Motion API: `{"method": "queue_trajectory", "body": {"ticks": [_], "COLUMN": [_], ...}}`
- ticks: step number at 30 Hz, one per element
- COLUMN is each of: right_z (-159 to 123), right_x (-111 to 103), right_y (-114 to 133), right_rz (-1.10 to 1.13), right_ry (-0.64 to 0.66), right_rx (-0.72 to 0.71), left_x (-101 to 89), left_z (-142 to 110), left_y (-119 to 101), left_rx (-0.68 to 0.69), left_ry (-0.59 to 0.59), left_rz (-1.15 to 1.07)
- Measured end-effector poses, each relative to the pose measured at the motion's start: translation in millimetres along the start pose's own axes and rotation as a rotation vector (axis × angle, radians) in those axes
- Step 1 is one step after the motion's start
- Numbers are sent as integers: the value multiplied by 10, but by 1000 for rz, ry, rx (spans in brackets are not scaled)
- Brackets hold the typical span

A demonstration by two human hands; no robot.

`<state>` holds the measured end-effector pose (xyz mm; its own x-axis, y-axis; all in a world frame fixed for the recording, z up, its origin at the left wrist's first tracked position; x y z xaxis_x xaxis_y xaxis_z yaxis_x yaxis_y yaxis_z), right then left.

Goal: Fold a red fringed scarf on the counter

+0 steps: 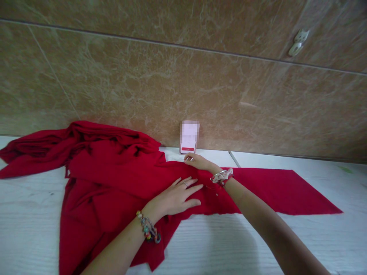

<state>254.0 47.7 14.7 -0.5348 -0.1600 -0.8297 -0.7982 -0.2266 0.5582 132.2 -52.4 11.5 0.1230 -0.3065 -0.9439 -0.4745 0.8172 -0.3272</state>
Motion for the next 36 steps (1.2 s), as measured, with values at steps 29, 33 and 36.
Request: {"method": "queue_trajectory", "body": {"ticks": [29, 33, 36], "right_z": [-525, -584, -604], "right_x": [95, 88, 79], "right_y": [-63, 16, 29], "right_rz": [-109, -189, -214], "right_ry": [-419, -415, -418], "right_rx": [-270, -438, -475], "left_x": [-453, -512, -608], "left_z": [-162, -54, 82], "left_y": [538, 568, 535], "left_rx": [-290, -381, -365], "left_ry": [-155, 20, 171], "left_rz": [79, -33, -81]}}
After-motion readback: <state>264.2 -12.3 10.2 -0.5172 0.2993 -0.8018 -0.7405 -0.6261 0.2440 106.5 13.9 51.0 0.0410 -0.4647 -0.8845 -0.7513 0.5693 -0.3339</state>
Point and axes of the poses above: each hand's wrist, its own z-axis towards the middle knuckle, its own x-axis out of the palm, y = z × x, the point moved 4 cm from there along z, towards the middle knuckle, and after that the axes turned 5 degrees about x, right-handed, at the moved point
